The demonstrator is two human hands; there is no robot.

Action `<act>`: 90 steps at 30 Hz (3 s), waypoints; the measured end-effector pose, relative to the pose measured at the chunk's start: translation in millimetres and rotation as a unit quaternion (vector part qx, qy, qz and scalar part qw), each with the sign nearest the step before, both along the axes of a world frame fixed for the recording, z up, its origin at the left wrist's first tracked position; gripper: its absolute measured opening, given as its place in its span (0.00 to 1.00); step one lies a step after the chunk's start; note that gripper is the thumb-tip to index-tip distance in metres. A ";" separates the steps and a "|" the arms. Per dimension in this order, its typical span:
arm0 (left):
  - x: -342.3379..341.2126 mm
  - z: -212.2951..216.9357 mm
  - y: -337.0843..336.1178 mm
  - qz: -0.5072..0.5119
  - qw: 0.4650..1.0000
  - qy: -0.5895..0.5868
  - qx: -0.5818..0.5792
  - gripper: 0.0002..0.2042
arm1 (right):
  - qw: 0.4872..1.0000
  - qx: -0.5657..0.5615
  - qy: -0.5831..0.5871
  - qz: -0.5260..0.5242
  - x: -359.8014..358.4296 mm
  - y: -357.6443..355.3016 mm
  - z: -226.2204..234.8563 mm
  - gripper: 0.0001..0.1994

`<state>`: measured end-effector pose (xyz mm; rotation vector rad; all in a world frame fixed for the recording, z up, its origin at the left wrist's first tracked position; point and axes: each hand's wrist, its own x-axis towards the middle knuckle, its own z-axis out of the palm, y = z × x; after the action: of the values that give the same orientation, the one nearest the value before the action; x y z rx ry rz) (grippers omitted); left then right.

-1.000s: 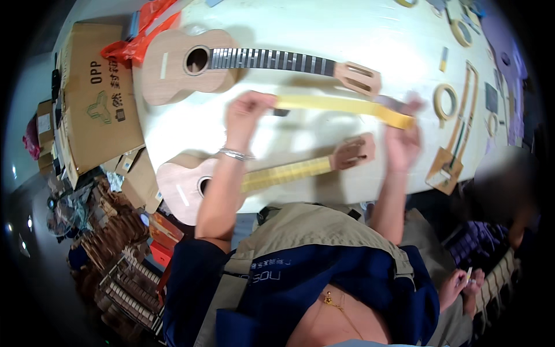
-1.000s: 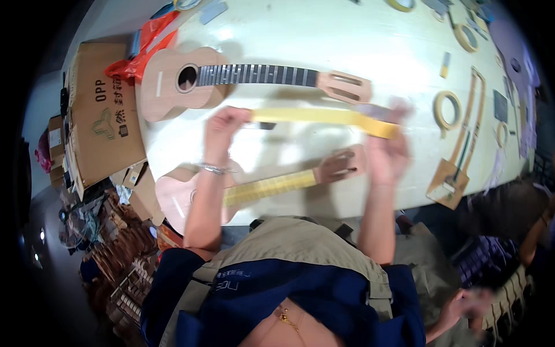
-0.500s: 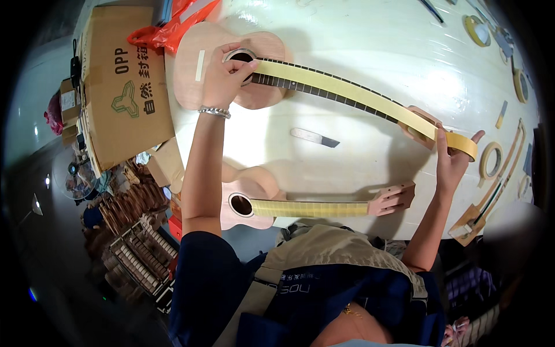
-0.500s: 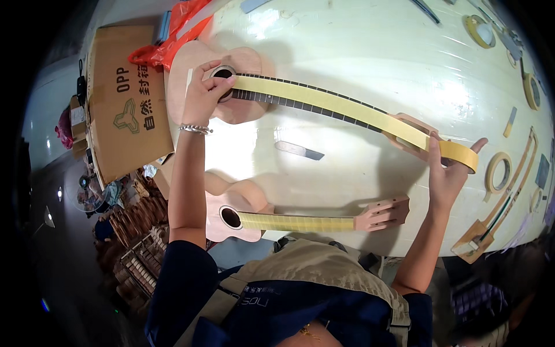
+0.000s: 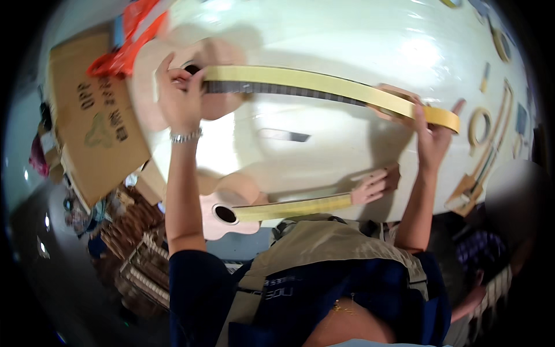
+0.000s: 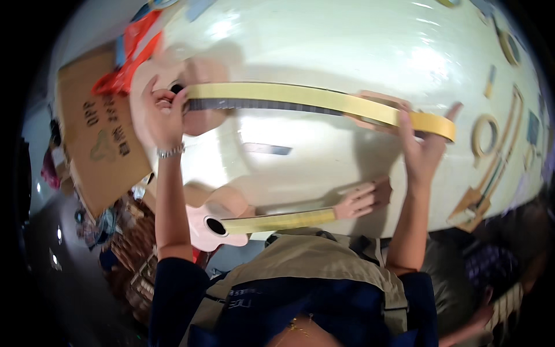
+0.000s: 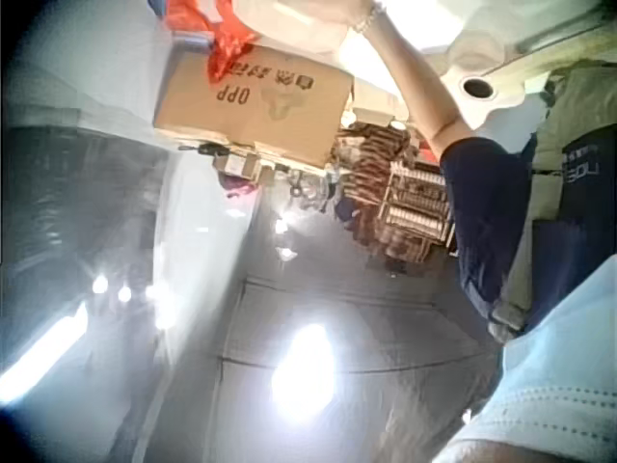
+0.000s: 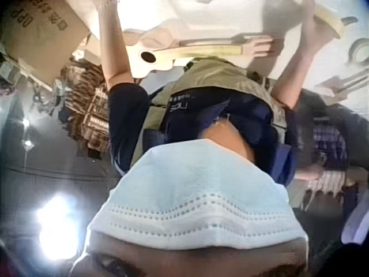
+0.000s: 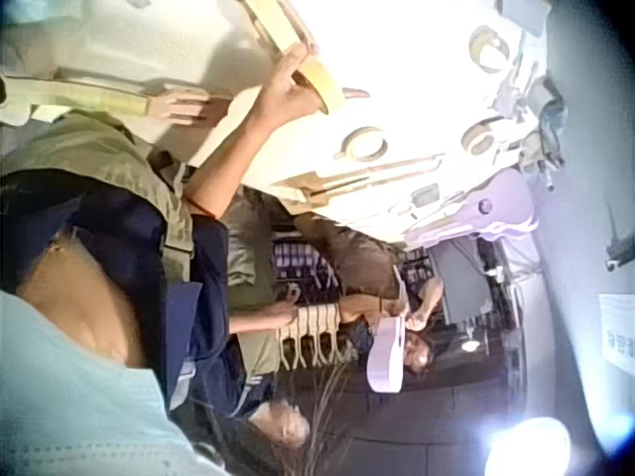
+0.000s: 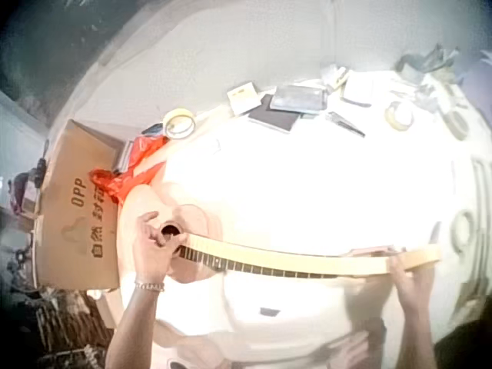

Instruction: The person applies masking tape to the fretboard of an unfinished guitar body, then uses a pencil to mark a wooden template. They retrieve more tape from a cabinet and continue taping the fretboard of another guitar. The person also retrieves a guitar neck from a rack and places it on the table.

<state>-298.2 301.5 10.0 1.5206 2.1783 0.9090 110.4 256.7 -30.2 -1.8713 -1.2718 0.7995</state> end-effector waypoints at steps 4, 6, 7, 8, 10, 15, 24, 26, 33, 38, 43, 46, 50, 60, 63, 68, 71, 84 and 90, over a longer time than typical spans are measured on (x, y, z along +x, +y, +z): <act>11.1 -17.5 -18.6 -0.227 0.923 0.310 -0.019 0.28 | 1.000 0.027 0.014 -0.009 -5.2 -0.1 3.2 0.48; 16.0 -20.5 -20.6 -0.242 0.909 0.340 -0.012 0.32 | 0.994 0.001 0.095 -0.061 -15.9 1.6 11.8 0.49; 17.0 -20.8 -22.1 -0.245 0.902 0.356 -0.010 0.35 | 0.991 0.004 0.113 -0.068 -16.6 1.5 8.6 0.49; 24.2 -23.3 -25.0 -0.257 0.904 0.342 0.014 0.36 | 0.992 0.007 0.107 -0.068 -16.9 1.2 7.3 0.49; 59.4 -31.8 -35.4 -0.280 0.906 0.313 0.060 0.39 | 0.993 0.011 0.095 -0.067 -18.9 0.4 5.9 0.49; 211.4 -19.3 -65.1 -0.396 0.895 0.200 -0.042 0.32 | 0.997 0.033 0.006 -0.067 -31.9 -5.6 -2.0 0.47; 82.6 -35.5 -98.1 -0.408 0.877 0.250 0.037 0.15 | 0.994 0.094 0.026 -0.040 -23.1 -9.4 -19.9 0.41; 68.6 -45.4 -92.8 -0.421 0.852 0.302 0.070 0.15 | 0.997 0.060 0.022 -0.048 -24.7 -7.5 -13.8 0.41; 83.7 -51.2 -68.6 -0.432 0.827 0.352 0.070 0.09 | 0.990 0.118 0.043 -0.069 -24.5 -6.6 -30.4 0.41; 134.3 -26.1 -74.7 -0.365 0.931 -0.008 0.020 0.14 | 0.991 0.120 0.000 -0.051 -23.4 -8.2 -32.8 0.31; 193.9 -11.8 -38.7 -0.231 0.914 -0.310 -0.124 0.26 | 0.986 0.162 -0.035 -0.033 -22.2 -7.2 -36.2 0.15; 196.9 -15.9 -29.2 -0.249 0.911 -0.288 -0.156 0.26 | 0.987 0.155 -0.023 -0.037 -23.8 -6.7 -31.0 0.13; 197.0 -14.2 -24.9 -0.263 0.909 -0.276 -0.168 0.25 | 0.990 0.126 -0.056 -0.041 -22.9 -6.8 -32.0 0.12; 197.8 -14.2 -31.0 -0.228 0.919 -0.273 -0.167 0.24 | 0.935 0.260 0.097 0.220 -62.6 -51.0 23.9 0.11; 170.7 -21.0 -42.8 -0.408 0.912 -0.017 -0.038 0.25 | 0.912 0.277 0.297 0.065 -59.8 -31.1 31.1 0.18; 163.1 -25.5 -77.0 -0.334 0.934 -0.128 -0.014 0.30 | 0.847 0.189 0.496 -0.027 -55.7 -35.1 36.0 0.28; 199.9 -5.3 -82.4 -0.168 0.861 -0.469 -0.101 0.29 | 0.835 0.215 0.506 -0.003 -65.4 -39.2 40.6 0.27; -7.2 2.3 -27.5 -0.092 0.993 -0.033 0.066 0.05 | 0.888 0.231 0.397 -0.026 12.7 -14.7 9.2 0.30; -45.1 -28.8 1.3 -0.142 0.978 -0.153 0.026 0.07 | 0.977 0.108 -0.171 0.073 -24.7 1.4 6.9 0.45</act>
<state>-343.3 302.8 -18.8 1.5471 1.6852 1.0315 85.8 258.1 -23.2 -1.8025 -1.6533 0.3974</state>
